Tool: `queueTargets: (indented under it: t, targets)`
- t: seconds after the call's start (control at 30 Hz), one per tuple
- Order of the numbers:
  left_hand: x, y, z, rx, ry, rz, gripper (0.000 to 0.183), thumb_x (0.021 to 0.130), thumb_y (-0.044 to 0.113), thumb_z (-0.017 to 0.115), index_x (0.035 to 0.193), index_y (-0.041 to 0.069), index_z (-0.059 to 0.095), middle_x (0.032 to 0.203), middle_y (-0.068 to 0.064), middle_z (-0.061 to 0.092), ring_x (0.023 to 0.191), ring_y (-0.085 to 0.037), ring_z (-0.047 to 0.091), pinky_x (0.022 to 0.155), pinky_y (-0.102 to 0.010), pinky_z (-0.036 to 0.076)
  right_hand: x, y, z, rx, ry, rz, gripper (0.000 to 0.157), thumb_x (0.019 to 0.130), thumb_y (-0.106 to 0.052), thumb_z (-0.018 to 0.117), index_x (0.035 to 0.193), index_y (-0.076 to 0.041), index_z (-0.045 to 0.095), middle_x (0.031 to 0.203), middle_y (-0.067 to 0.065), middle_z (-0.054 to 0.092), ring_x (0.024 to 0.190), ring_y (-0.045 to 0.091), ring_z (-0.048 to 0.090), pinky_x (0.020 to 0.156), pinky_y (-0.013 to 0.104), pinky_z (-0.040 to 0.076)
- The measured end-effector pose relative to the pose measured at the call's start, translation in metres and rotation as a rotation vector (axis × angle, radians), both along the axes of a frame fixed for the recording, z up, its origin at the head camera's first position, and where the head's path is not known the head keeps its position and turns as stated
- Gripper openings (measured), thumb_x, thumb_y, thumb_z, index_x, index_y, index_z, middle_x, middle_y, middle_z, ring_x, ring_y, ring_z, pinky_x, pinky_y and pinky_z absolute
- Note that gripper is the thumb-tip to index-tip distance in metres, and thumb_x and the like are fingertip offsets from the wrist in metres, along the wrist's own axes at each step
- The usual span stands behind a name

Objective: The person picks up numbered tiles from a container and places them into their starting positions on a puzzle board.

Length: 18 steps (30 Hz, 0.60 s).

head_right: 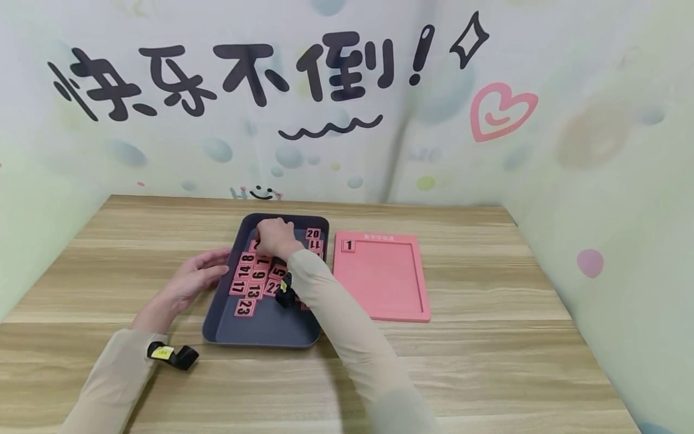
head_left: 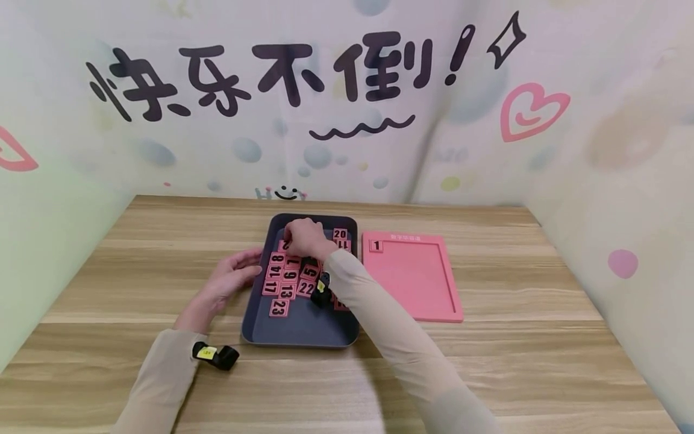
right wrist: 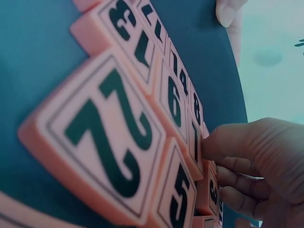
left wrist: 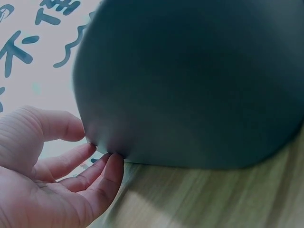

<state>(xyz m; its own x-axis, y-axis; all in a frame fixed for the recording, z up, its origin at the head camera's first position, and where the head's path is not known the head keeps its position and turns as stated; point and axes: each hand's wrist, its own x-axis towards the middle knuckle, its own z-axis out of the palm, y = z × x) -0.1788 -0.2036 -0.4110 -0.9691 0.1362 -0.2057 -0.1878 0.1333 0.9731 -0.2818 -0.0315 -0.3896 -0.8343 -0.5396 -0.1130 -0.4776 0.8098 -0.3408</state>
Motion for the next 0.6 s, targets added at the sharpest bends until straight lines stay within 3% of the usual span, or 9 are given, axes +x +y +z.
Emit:
queueTargets:
  t: [0.17, 0.37, 0.6]
  targets:
    - [0.000, 0.001, 0.001, 0.006, -0.002, 0.000, 0.052, 0.093, 0.002, 0.050, 0.141, -0.007, 0.032, 0.141, -0.028, 0.037, 0.109, -0.012, 0.051, 0.082, -0.018, 0.047, -0.001, 0.003, 0.003, -0.065, -0.041, -0.020, 0.027, 0.080, -0.023, 0.074, 0.104, -0.013, 0.067, 0.093, -0.001, 0.064, 0.083, 0.015, 0.056, 0.082, 0.035, 0.043]
    - [-0.001, 0.001, 0.001, 0.000, 0.000, 0.003, 0.052, 0.093, 0.001, 0.049, 0.141, -0.008, 0.032, 0.140, -0.028, 0.037, 0.115, -0.019, 0.049, 0.083, -0.017, 0.046, -0.001, 0.013, 0.015, -0.185, -0.093, 0.008, 0.030, 0.081, -0.011, 0.069, 0.110, -0.005, 0.064, 0.085, 0.003, 0.061, 0.072, 0.013, 0.054, 0.064, 0.023, 0.045]
    - [-0.001, 0.002, 0.001, -0.010, -0.014, 0.009, 0.053, 0.093, 0.002, 0.049, 0.142, -0.006, 0.031, 0.142, -0.026, 0.036, 0.120, -0.025, 0.046, 0.083, -0.017, 0.046, 0.002, 0.036, 0.031, -0.266, -0.075, 0.060, 0.031, 0.079, -0.006, 0.071, 0.109, -0.001, 0.062, 0.086, 0.008, 0.059, 0.070, 0.015, 0.052, 0.063, 0.024, 0.044]
